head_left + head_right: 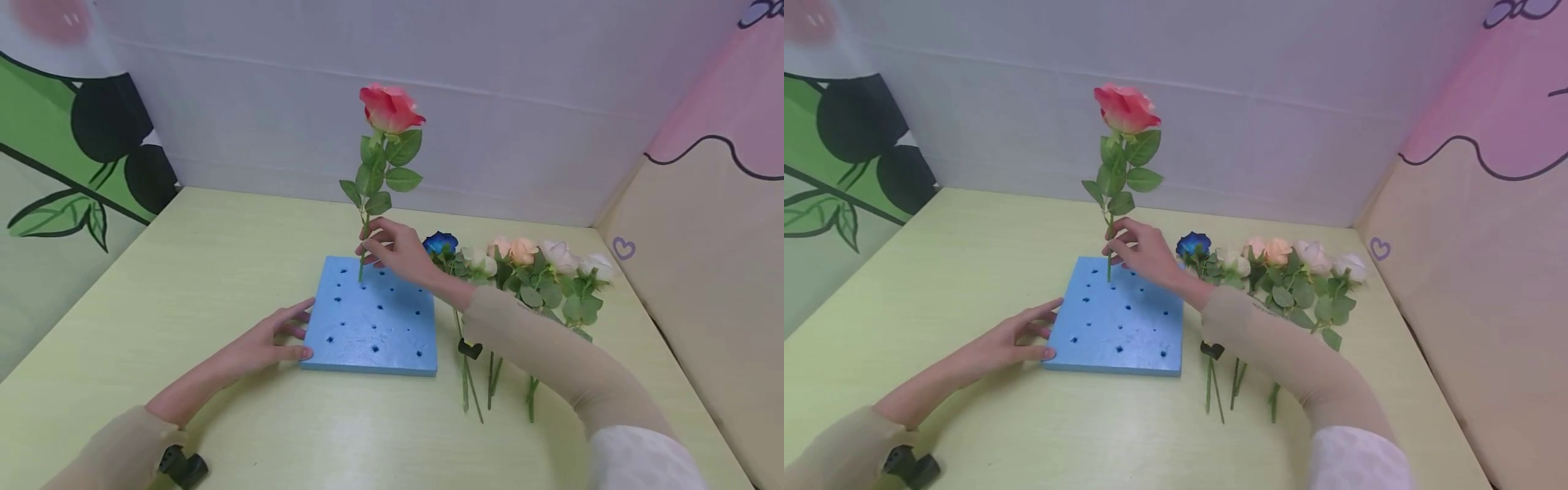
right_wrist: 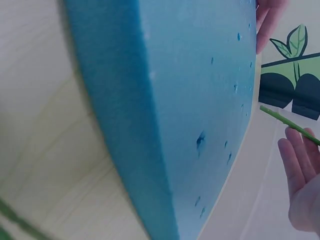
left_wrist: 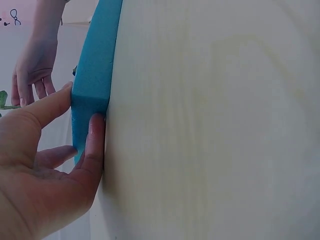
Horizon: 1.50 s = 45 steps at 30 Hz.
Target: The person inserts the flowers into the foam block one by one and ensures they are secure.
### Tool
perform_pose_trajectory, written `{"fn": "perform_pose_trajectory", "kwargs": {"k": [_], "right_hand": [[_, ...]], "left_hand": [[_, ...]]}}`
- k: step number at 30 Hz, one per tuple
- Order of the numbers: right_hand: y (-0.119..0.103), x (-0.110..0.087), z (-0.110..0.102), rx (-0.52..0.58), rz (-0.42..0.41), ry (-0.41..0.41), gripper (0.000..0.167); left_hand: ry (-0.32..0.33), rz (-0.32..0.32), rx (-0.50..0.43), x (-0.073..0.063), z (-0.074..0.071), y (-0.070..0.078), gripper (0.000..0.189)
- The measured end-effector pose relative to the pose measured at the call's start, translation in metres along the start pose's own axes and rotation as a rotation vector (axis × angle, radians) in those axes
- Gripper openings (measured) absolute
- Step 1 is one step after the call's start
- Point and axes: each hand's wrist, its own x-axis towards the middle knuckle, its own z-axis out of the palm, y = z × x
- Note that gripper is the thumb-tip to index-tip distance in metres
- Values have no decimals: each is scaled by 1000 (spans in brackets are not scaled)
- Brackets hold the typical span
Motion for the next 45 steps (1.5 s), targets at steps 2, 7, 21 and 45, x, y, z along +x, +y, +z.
{"fn": "perform_pose_trajectory", "kwargs": {"k": [2, 7, 21, 45], "right_hand": [[-1, 4, 5, -12, -7, -10, 14], [-1, 13, 16, -19, -18, -32, 14], [0, 22, 33, -106, -8, -79, 18], [1, 20, 32, -143, -8, -148, 14]], "left_hand": [[0, -3, 0, 0, 0, 0, 89], [-1, -11, 0, 0, 0, 1, 89], [-4, 5, -25, 0, 1, -2, 89], [-3, 10, -26, 3, 1, -4, 88]]}}
